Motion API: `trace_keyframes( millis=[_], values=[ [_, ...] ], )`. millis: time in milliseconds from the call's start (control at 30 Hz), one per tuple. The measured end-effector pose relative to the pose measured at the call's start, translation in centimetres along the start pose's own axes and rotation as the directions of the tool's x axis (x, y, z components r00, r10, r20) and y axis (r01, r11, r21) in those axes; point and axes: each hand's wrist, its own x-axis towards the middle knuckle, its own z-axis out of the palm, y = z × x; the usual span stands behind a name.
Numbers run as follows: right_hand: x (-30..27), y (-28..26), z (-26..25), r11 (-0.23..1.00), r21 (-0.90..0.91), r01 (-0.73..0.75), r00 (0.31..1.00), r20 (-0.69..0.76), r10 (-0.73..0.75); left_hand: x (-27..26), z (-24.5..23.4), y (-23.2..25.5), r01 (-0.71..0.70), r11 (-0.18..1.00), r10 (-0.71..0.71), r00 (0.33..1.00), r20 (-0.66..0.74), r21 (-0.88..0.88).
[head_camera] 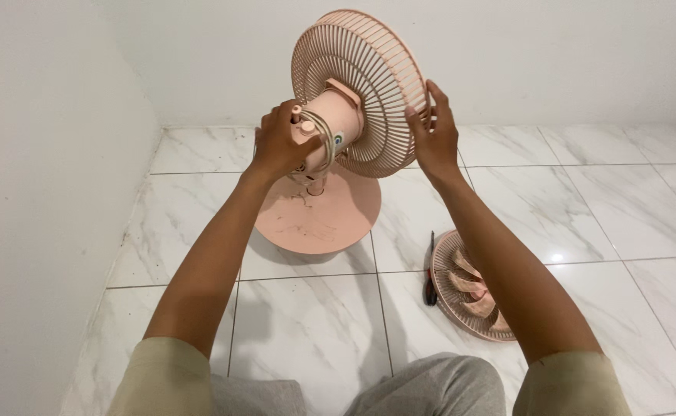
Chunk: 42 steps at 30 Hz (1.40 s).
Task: The person assembles a pink electric fan on a tiled floor. They attach the fan blade to the motor, place the front grille, and secure the rear grille to the base.
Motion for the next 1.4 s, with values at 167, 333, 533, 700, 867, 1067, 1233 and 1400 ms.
trace_keyframes(
  millis=[167,333,533,700,867,1067,1233,1400],
  values=[
    [-1.6,-1.5,-0.8,0.999,-0.039,-0.006,1.000,0.005,0.006,-1.8,-0.3,0.9,-0.044,0.989,0.067,0.985,-0.162,0.142],
    [-3.4,-2.9,-1.0,0.991,-0.131,0.005,1.000,0.003,-0.005,-3.0,-2.1,4.6,-0.105,0.975,0.141,0.972,-0.185,0.195],
    [-6.4,-4.6,0.2,0.998,-0.055,0.025,0.999,0.033,-0.023,-3.5,-4.5,10.9,-0.095,0.994,0.093,0.995,-0.036,-0.060],
    [-8.9,-6.0,1.4,0.997,-0.043,0.058,0.992,0.111,-0.053,-4.5,-5.4,15.0,-0.089,0.996,0.089,0.996,-0.032,-0.001],
    [-10.0,-7.2,2.5,0.999,-0.031,0.009,0.974,0.226,-0.002,-4.6,-5.6,17.1,-0.007,0.997,0.001,0.997,0.081,0.075],
    [-11.5,-7.2,3.4,0.973,0.188,0.133,0.906,0.375,-0.196,-5.1,-6.3,17.6,-0.039,0.974,0.027,0.998,0.053,0.224],
    [-11.8,-7.1,3.9,0.930,0.253,0.268,0.820,0.447,-0.358,-5.0,-7.7,16.9,-0.051,0.932,0.016,0.995,0.099,0.358],
    [-9.1,-6.8,1.9,0.949,-0.106,0.298,0.918,0.304,-0.254,-5.2,-9.1,15.1,-0.123,0.914,0.077,0.988,0.132,0.385]
  ],
)
